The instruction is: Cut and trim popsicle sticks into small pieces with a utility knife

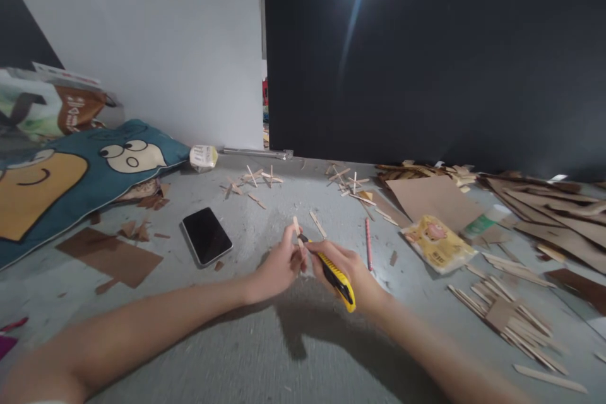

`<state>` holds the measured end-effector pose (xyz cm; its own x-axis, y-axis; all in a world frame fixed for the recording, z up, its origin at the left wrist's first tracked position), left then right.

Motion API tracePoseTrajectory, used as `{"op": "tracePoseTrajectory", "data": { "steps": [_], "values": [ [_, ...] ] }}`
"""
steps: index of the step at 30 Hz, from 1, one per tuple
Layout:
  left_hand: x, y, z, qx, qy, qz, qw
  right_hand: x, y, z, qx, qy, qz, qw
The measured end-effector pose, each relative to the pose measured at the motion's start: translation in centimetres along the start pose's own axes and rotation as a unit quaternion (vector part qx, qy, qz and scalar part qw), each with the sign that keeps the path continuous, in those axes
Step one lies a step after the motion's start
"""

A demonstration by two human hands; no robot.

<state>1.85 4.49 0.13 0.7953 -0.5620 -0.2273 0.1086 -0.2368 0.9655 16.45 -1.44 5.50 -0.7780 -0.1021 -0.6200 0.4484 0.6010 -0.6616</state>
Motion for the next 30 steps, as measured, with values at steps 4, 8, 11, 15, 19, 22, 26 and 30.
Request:
{"op": "tracePoseTrajectory", "data": {
  "steps": [4, 8, 11, 15, 19, 22, 26, 30],
  "values": [
    [-0.6, 0.1, -0.4, -0.02, 0.0, -0.021, 1.0, -1.5, 0.7, -0.9, 0.04, -0.095, -0.068, 0.992],
    [-0.9, 0.3, -0.5, -0.04, 0.008, -0.041, 0.998, -1.5, 1.9, -0.9, 0.104, -0.137, -0.298, 0.939],
    [-1.0, 0.7, -0.5, -0.038, 0.013, -0.057, 0.998, -0.5, 2.5, -0.5, 0.164, -0.113, -0.402, 0.894],
    [-1.5, 1.1, -0.7, -0.027, 0.047, -0.09, 0.994, 0.6, 2.7, -0.2, 0.2, -0.075, -0.322, 0.922],
    [-1.5, 1.2, -0.9, -0.008, 0.037, -0.089, 0.995, 0.8, 2.2, 0.0, 0.185, -0.044, -0.135, 0.973],
    [-1.3, 1.0, -1.0, -0.002, 0.023, -0.062, 0.998, 0.7, 1.8, 0.0, 0.171, -0.03, -0.034, 0.984],
    [-0.9, 0.9, -0.9, 0.004, 0.009, -0.017, 1.0, 1.1, 2.0, 0.2, 0.205, -0.042, 0.029, 0.977],
    [-0.6, 0.4, -0.8, -0.016, -0.003, 0.03, 0.999, 1.6, 1.8, 0.4, 0.231, -0.06, 0.083, 0.968]
  ]
}}
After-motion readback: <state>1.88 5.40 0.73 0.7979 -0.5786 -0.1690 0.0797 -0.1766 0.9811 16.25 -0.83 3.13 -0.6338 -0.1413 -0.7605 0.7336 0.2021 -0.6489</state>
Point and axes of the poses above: each hand's wrist, its own z-axis away from the middle knuckle, its own x-axis out of the palm, y = z × x, the point moved 5 cm from there along -z, towards the middle knuckle, and after that the axes turned 4 degrees about -y, right-handed, at the moved point
